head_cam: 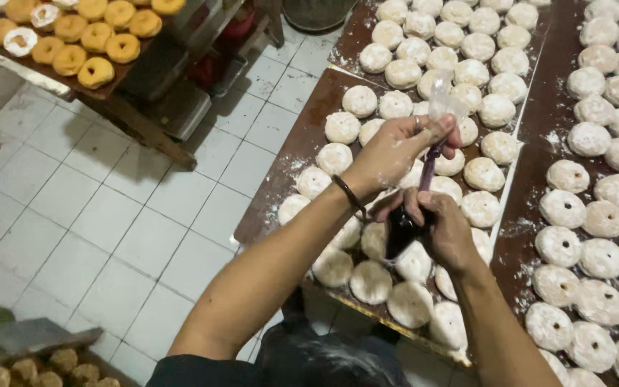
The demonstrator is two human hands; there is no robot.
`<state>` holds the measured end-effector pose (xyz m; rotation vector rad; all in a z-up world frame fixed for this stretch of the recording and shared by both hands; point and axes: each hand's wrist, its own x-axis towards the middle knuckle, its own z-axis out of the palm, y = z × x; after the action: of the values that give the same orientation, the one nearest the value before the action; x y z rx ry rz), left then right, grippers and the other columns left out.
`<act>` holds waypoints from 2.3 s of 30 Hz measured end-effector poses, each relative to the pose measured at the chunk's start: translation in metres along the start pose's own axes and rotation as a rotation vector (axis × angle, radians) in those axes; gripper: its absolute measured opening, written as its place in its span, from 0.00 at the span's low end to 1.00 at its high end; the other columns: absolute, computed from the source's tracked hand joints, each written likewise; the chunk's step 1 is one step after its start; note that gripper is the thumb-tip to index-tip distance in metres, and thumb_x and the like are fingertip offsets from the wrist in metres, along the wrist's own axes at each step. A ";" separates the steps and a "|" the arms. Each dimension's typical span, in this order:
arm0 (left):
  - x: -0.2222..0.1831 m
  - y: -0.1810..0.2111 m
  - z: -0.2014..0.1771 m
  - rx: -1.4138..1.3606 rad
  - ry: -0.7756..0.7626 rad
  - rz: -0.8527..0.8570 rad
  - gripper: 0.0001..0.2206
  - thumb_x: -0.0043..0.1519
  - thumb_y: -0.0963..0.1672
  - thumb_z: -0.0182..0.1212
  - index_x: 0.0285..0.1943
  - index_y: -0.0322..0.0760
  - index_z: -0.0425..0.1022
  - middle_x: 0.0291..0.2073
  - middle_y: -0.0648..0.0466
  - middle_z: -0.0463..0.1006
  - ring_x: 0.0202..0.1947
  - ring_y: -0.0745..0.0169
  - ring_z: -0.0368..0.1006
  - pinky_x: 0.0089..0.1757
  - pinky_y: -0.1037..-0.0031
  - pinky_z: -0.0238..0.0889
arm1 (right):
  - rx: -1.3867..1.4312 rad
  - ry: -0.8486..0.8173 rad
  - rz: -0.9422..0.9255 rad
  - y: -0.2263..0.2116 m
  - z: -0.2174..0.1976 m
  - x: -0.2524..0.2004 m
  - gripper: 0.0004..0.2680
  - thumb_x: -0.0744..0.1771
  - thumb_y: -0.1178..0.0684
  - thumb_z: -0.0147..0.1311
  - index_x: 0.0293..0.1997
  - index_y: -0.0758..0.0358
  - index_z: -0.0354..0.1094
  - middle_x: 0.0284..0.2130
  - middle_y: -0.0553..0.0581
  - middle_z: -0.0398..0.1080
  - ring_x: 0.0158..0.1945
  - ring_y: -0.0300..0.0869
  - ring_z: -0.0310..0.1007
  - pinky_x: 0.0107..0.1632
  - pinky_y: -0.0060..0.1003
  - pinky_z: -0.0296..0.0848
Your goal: The person fills donuts with a dark filling using a piping bag, working through multiple trays of donuts coated in powdered sugar and occasionally wiping the table with a cloth.
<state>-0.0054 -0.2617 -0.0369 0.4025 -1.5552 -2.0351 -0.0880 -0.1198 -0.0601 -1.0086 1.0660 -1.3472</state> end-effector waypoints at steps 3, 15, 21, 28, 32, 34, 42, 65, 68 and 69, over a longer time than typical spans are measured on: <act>0.030 -0.036 -0.021 0.039 -0.092 0.044 0.20 0.72 0.51 0.55 0.46 0.30 0.83 0.40 0.51 0.84 0.43 0.65 0.78 0.50 0.70 0.72 | 0.127 0.194 0.059 0.024 0.002 0.011 0.14 0.70 0.45 0.35 0.25 0.58 0.51 0.32 0.69 0.71 0.41 0.56 0.73 0.46 0.53 0.74; -0.032 -0.232 -0.326 1.144 0.775 -0.429 0.23 0.68 0.54 0.49 0.62 0.37 0.73 0.58 0.39 0.73 0.60 0.32 0.65 0.59 0.51 0.56 | 0.535 1.128 -0.207 0.048 -0.268 0.023 0.09 0.71 0.44 0.42 0.32 0.50 0.57 0.38 0.52 0.70 0.43 0.48 0.72 0.45 0.49 0.70; -0.030 -0.223 -0.313 1.126 0.747 -0.889 0.35 0.73 0.59 0.27 0.59 0.34 0.78 0.54 0.30 0.77 0.58 0.23 0.68 0.58 0.46 0.59 | 0.338 1.310 -0.407 0.064 -0.405 0.094 0.09 0.70 0.44 0.42 0.33 0.54 0.55 0.34 0.59 0.71 0.33 0.52 0.73 0.33 0.51 0.73; -0.028 -0.232 -0.309 1.343 0.864 -0.913 0.32 0.75 0.58 0.35 0.53 0.36 0.83 0.45 0.31 0.81 0.48 0.22 0.74 0.51 0.43 0.65 | 0.106 1.222 -0.344 0.110 -0.458 0.145 0.12 0.71 0.43 0.34 0.32 0.57 0.53 0.31 0.62 0.71 0.31 0.50 0.72 0.29 0.48 0.75; -0.038 -0.248 -0.326 1.349 0.883 -0.820 0.29 0.76 0.56 0.41 0.51 0.30 0.84 0.40 0.29 0.80 0.46 0.24 0.76 0.49 0.46 0.68 | 0.031 1.178 -0.335 0.116 -0.459 0.154 0.12 0.71 0.45 0.34 0.31 0.59 0.53 0.31 0.64 0.70 0.30 0.50 0.72 0.28 0.46 0.75; -0.041 -0.259 -0.330 1.339 0.912 -0.783 0.29 0.77 0.55 0.42 0.49 0.27 0.84 0.36 0.29 0.81 0.44 0.26 0.77 0.49 0.48 0.70 | -0.015 1.166 -0.344 0.121 -0.457 0.158 0.13 0.72 0.45 0.33 0.31 0.60 0.53 0.30 0.64 0.70 0.29 0.50 0.71 0.27 0.45 0.75; -0.053 -0.274 -0.350 1.342 0.922 -0.775 0.30 0.78 0.53 0.43 0.45 0.21 0.83 0.28 0.31 0.81 0.36 0.32 0.80 0.43 0.52 0.72 | -0.181 1.161 -0.373 0.146 -0.430 0.163 0.13 0.72 0.50 0.33 0.28 0.62 0.54 0.26 0.61 0.67 0.24 0.45 0.68 0.24 0.39 0.70; -0.026 -0.249 -0.317 1.381 0.936 -0.768 0.29 0.76 0.55 0.42 0.47 0.27 0.84 0.31 0.32 0.81 0.38 0.30 0.78 0.44 0.49 0.71 | -0.305 1.117 -0.477 0.153 -0.429 0.168 0.12 0.73 0.54 0.37 0.28 0.63 0.55 0.24 0.57 0.62 0.23 0.41 0.62 0.27 0.35 0.63; -0.026 -0.247 -0.314 1.389 0.943 -0.774 0.29 0.75 0.55 0.42 0.47 0.27 0.84 0.32 0.32 0.81 0.38 0.29 0.78 0.44 0.49 0.70 | -0.243 1.116 -0.466 0.150 -0.431 0.165 0.12 0.72 0.53 0.38 0.28 0.62 0.54 0.24 0.57 0.62 0.23 0.41 0.61 0.27 0.35 0.64; -0.025 -0.246 -0.313 1.391 0.947 -0.778 0.29 0.75 0.55 0.42 0.47 0.28 0.84 0.32 0.32 0.81 0.38 0.29 0.78 0.44 0.49 0.70 | -0.242 1.115 -0.465 0.150 -0.432 0.166 0.12 0.72 0.53 0.38 0.28 0.62 0.54 0.24 0.57 0.62 0.23 0.41 0.61 0.27 0.35 0.64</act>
<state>0.1254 -0.4486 -0.3641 2.2907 -1.9404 -0.4157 -0.4800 -0.2657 -0.3081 -0.6438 1.9111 -2.3113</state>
